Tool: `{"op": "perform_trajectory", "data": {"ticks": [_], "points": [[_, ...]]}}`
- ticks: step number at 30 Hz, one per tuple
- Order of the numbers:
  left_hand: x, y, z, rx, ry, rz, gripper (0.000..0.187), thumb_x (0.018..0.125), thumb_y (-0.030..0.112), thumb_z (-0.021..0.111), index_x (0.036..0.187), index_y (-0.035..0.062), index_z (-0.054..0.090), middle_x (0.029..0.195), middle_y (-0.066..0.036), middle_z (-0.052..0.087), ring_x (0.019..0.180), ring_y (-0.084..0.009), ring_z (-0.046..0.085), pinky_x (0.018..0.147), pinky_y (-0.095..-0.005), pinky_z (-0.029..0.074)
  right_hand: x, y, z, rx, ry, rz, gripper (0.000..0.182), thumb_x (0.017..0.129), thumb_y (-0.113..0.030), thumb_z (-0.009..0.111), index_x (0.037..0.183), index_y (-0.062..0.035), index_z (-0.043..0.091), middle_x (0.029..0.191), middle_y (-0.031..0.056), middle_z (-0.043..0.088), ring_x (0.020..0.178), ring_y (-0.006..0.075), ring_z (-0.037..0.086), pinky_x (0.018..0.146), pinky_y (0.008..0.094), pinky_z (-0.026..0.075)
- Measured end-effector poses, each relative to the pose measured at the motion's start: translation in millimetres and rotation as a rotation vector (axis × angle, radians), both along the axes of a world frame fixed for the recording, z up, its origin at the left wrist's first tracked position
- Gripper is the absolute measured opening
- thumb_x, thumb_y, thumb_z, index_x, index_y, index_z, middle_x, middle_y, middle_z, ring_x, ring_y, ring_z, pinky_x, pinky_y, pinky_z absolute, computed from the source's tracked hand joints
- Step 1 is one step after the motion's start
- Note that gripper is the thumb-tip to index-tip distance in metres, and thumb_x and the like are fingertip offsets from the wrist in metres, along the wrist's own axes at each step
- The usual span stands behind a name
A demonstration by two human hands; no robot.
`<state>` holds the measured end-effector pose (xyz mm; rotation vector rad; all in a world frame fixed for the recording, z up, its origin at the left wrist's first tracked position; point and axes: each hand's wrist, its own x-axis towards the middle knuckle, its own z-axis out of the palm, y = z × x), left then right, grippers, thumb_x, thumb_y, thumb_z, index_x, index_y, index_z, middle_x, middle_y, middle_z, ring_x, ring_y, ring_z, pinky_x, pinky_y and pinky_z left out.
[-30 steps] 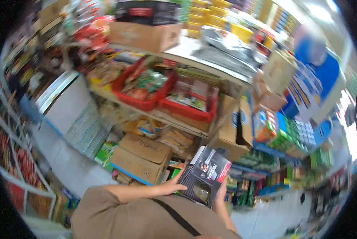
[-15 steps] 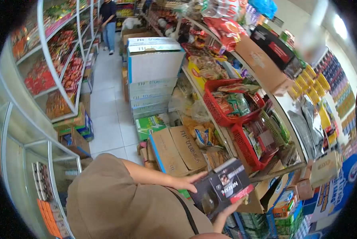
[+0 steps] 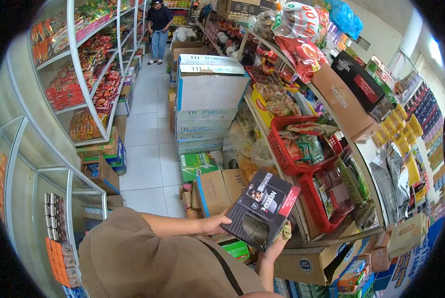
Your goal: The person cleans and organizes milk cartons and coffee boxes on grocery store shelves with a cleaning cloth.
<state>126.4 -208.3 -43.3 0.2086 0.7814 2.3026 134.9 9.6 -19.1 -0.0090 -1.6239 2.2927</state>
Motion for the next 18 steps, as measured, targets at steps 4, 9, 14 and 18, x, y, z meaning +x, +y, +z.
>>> {"op": "perform_trajectory", "data": {"ticks": [4, 9, 14, 18], "points": [[-18, -5, -2, 0.009, -0.116, 0.064, 0.065, 0.080, 0.026, 0.049, 0.138, 0.0164, 0.022, 0.136, -0.005, 0.037, 0.124, -0.0249, 0.037, 0.099, -0.0508, 0.029, 9, -7, -14, 0.249, 0.122, -0.010, 0.059, 0.089, -0.040, 0.047, 0.130, 0.0013, 0.034, 0.132, 0.0148, 0.037, 0.121, 0.0256, 0.037, 0.102, 0.0381, 0.027], [-34, 6, 19, 0.059, -0.209, 0.038, 0.060, 0.081, 0.033, 0.047, 0.133, 0.0085, 0.033, 0.134, -0.010, 0.040, 0.124, -0.0285, 0.036, 0.103, -0.0515, 0.025, 12, -16, -18, 0.814, 0.370, -0.372, 0.055, 0.088, -0.038, 0.048, 0.127, -0.0003, 0.038, 0.136, 0.0236, 0.029, 0.129, 0.0410, 0.024, 0.104, 0.0501, 0.018], [-22, 54, 34, 0.222, -0.520, -0.119, 0.051, 0.084, 0.041, 0.042, 0.123, 0.0083, 0.047, 0.128, -0.010, 0.047, 0.119, -0.0253, 0.042, 0.102, -0.0441, 0.028, 4, -29, -6, 1.368, 0.254, -0.573, 0.054, 0.082, -0.034, 0.050, 0.124, -0.0007, 0.045, 0.138, 0.0239, 0.029, 0.129, 0.0499, 0.014, 0.103, 0.0567, 0.013], [-23, 67, 32, 0.080, -0.699, -0.119, 0.052, 0.083, 0.047, 0.042, 0.117, 0.0102, 0.052, 0.124, -0.009, 0.051, 0.114, -0.0238, 0.047, 0.102, -0.0412, 0.028, 17, -40, -8, 1.543, 0.301, -0.106, 0.055, 0.074, -0.025, 0.055, 0.125, -0.0059, 0.047, 0.135, 0.0167, 0.038, 0.127, 0.0476, 0.022, 0.102, 0.0568, 0.019]]}}
